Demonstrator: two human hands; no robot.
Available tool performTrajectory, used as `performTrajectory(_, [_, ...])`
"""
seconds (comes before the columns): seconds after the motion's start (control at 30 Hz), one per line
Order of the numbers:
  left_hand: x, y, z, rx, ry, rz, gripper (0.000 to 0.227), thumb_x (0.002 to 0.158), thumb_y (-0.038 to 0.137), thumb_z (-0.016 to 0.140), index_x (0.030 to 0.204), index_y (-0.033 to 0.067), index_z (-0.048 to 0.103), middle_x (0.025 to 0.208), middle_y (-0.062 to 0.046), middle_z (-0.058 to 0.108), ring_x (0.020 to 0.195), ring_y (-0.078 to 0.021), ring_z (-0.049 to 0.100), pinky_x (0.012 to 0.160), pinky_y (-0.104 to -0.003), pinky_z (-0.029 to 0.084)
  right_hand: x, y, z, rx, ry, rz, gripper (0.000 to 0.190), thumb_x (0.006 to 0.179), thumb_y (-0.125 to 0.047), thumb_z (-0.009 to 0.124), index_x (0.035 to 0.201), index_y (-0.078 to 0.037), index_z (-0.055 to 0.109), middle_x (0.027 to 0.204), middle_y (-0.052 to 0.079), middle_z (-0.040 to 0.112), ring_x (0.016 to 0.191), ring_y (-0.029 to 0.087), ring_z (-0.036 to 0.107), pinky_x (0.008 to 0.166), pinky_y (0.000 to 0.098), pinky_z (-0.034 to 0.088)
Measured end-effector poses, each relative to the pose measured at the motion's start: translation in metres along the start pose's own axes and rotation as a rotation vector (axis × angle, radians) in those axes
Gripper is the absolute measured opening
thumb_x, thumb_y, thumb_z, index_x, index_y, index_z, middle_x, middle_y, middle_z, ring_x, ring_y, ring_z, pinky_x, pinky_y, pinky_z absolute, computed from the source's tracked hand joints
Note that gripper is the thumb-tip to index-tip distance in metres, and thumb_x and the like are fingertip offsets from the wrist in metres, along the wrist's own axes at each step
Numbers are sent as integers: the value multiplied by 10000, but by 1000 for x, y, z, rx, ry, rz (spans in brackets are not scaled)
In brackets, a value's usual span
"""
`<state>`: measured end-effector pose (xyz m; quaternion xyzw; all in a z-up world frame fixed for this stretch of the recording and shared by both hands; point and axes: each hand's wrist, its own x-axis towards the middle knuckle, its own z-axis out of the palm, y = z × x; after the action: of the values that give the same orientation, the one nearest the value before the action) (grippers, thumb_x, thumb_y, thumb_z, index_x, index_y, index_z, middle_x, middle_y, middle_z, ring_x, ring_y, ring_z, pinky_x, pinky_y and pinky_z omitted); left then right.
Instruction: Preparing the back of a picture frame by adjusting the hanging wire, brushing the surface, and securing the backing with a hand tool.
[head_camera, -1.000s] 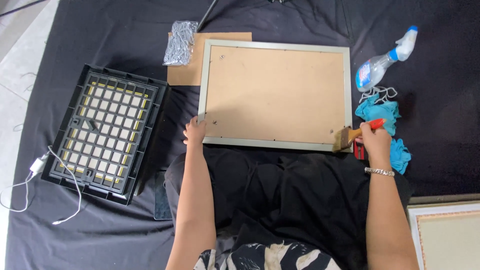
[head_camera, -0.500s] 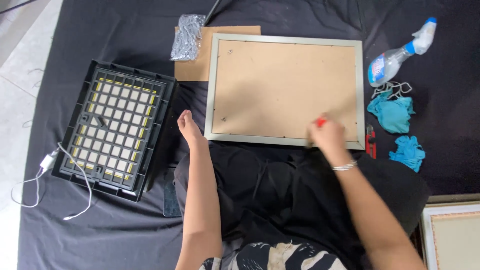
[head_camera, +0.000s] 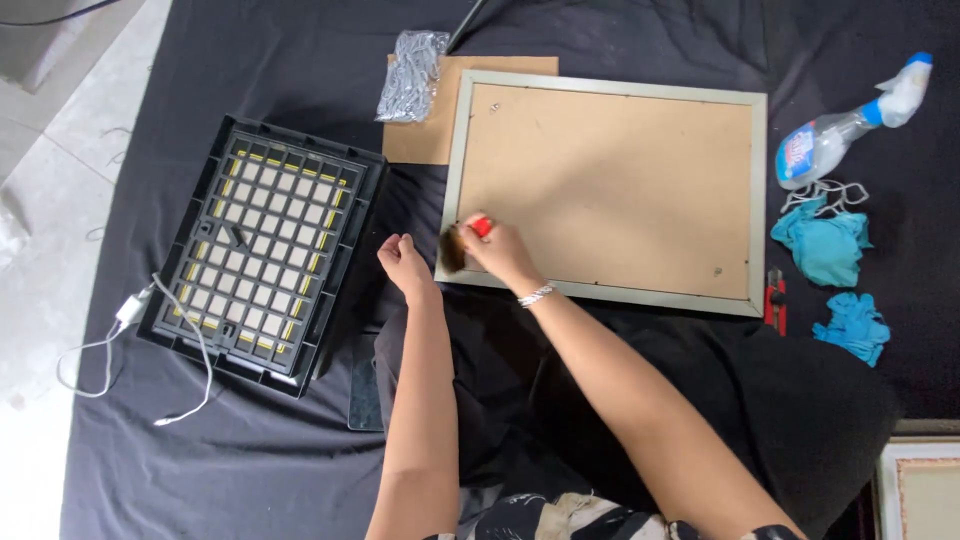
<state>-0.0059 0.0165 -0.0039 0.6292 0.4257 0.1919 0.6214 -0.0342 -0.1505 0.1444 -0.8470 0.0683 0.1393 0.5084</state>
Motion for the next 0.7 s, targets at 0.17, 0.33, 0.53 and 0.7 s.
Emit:
performTrajectory(0.17, [13,-23,24,116,-94,39,310,886,347,705,1111,138,666,928,-25,685,909,-167,646,831,-350,529,-27,69,-99,280,113,156,342,924,-322,703,1106,-33,717,1003,283,724,897,328,750,793,417,606])
performTrajectory(0.33, [17,-31,31,214,-154,44,313,869,402,712,1085,178,679,888,2,698,890,-160,663,803,-341,536,-67,174,-247,297,353,158,402,969,-236,759,1172,91,642,1056,384,657,891,440,708,783,481,611])
performTrajectory(0.53, [-27,32,5,108,-315,-13,225,952,223,583,1102,59,616,1057,-61,639,937,-154,594,876,-260,481,-96,256,-358,-890,778,136,291,996,-265,611,942,-5,729,783,251,710,623,483,632,642,507,537])
performTrajectory(0.7, [15,-21,29,266,-153,-7,321,864,396,691,1083,161,684,940,-50,708,966,-234,689,861,-393,548,-50,255,-330,-789,689,181,216,1009,-344,611,964,-141,672,771,180,714,855,436,731,767,518,570])
